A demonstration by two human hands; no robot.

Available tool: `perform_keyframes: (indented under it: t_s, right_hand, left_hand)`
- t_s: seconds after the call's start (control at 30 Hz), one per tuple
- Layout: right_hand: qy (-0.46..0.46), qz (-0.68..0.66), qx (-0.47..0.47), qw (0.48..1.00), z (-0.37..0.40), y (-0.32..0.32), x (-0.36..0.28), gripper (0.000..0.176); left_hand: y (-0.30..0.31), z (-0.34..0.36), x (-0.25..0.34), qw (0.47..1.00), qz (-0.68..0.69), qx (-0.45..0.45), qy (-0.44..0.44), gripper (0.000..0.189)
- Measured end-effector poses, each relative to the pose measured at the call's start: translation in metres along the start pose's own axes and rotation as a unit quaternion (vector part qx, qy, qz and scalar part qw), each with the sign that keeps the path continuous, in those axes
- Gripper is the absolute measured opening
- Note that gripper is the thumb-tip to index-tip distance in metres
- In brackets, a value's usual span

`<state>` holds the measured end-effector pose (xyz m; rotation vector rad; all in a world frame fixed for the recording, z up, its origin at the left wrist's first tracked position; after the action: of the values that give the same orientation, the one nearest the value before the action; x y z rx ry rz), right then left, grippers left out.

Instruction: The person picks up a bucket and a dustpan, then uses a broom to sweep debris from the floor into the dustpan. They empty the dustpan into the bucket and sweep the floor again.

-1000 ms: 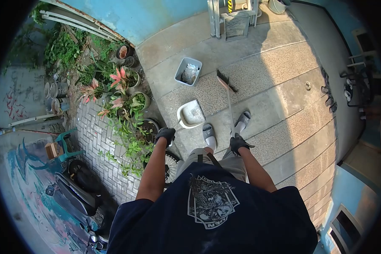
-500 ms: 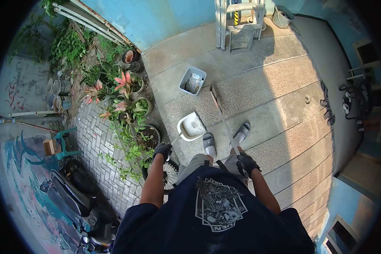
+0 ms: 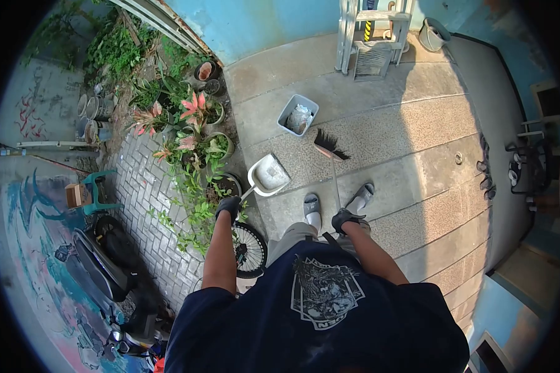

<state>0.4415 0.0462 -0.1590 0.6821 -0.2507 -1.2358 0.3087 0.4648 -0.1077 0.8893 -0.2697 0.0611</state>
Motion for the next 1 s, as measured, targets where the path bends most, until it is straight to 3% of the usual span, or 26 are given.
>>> perform_keyframes:
  t_s: [0.03, 0.13, 0.2, 0.23, 0.33, 0.37, 0.47, 0.5, 0.53, 0.57, 0.6, 0.63, 0.67, 0.7, 0.8, 0.83, 0.87, 0.93, 1.0]
  right_hand:
    - [-0.053, -0.070, 0.019, 0.996, 0.019, 0.016, -0.017, 0.041]
    - [-0.028, -0.067, 0.033, 0.997, 0.038, 0.022, -0.031, 0.044]
    - [0.000, -0.075, -0.030, 0.997, 0.059, 0.038, -0.038, 0.045]
    - [-0.023, -0.097, -0.026, 0.995, 0.051, 0.025, -0.026, 0.045]
    - [0.029, -0.158, -0.091, 0.983, 0.047, 0.008, 0.003, 0.048]
    - [0.101, -0.199, -0.033, 0.974, 0.062, 0.010, 0.013, 0.048]
    - [0.148, -0.205, 0.036, 0.967, 0.064, -0.012, 0.040, 0.044]
    - [0.140, -0.203, 0.046, 0.968, 0.082, 0.012, 0.038, 0.041]
    - [0.140, -0.202, 0.052, 0.968, 0.077, 0.011, 0.044, 0.041]
    - [0.130, -0.185, 0.006, 0.974, 0.061, -0.003, 0.064, 0.039]
    - [0.117, -0.168, -0.039, 0.978, 0.052, -0.010, 0.075, 0.040]
    - [0.079, -0.229, -0.006, 0.970, 0.084, 0.022, 0.068, 0.037]
    - [0.046, -0.292, 0.029, 0.955, 0.122, 0.063, 0.055, 0.035]
    - [0.042, -0.202, 0.015, 0.978, 0.123, 0.061, 0.070, 0.035]
    - [-0.036, -0.139, 0.017, 0.989, 0.149, 0.095, 0.061, 0.044]
    - [-0.059, -0.117, 0.020, 0.991, 0.157, 0.102, 0.057, 0.053]
    - [-0.080, -0.093, 0.024, 0.992, 0.160, 0.108, 0.057, 0.065]
    - [-0.128, -0.114, 0.072, 0.983, 0.149, 0.092, 0.070, 0.067]
    - [-0.184, -0.135, 0.020, 0.973, 0.152, 0.106, 0.060, 0.064]
  left_hand:
    - [-0.001, -0.003, 0.010, 1.000, -0.001, 0.000, 0.001, 0.026]
    - [-0.013, -0.024, 0.029, 0.999, 0.003, 0.022, 0.045, 0.028]
    - [-0.040, -0.076, 0.017, 0.976, -0.181, -0.001, -0.121, 0.032]
    - [-0.033, -0.065, 0.025, 0.992, -0.120, 0.003, -0.035, 0.035]
    - [-0.032, -0.064, 0.023, 0.999, -0.047, -0.002, 0.023, 0.034]
    - [-0.032, -0.067, 0.019, 0.997, -0.079, -0.018, 0.005, 0.025]
    - [-0.046, -0.085, -0.015, 0.998, -0.064, 0.006, 0.000, 0.025]
    - [-0.031, -0.060, -0.008, 0.994, -0.110, -0.011, -0.025, 0.027]
    - [-0.039, -0.076, -0.023, 0.948, -0.239, -0.031, -0.209, 0.031]
    - [-0.006, -0.026, -0.002, 0.979, -0.182, -0.023, -0.083, 0.036]
    - [0.002, -0.017, -0.006, 0.979, -0.160, -0.017, -0.125, 0.036]
    - [0.004, -0.016, -0.016, 0.987, -0.103, 0.000, -0.119, 0.032]
    - [0.011, -0.002, -0.019, 0.999, -0.023, 0.000, -0.023, 0.030]
    - [0.007, -0.004, -0.030, 1.000, 0.007, -0.015, 0.020, 0.028]
    - [-0.012, -0.008, -0.057, 0.996, 0.084, -0.029, -0.005, 0.029]
    - [-0.002, 0.016, -0.047, 0.998, 0.056, -0.022, -0.016, 0.030]
    - [-0.022, -0.004, -0.064, 0.998, 0.054, -0.028, -0.020, 0.031]
    - [-0.025, 0.022, -0.057, 0.993, 0.109, -0.043, -0.016, 0.030]
    - [-0.032, 0.029, -0.052, 0.992, 0.115, -0.055, 0.013, 0.021]
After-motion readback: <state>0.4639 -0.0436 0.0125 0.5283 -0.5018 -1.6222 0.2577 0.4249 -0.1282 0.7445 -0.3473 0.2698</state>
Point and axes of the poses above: each hand's wrist, its own z-axis away from the middle knuckle, its own y-axis out of the back of the hand, x = y × z, the point moved 3 cm from there along -z, towards the middle knuckle, and after that the axes turned 15 degrees about x, right-handed, at the moved point
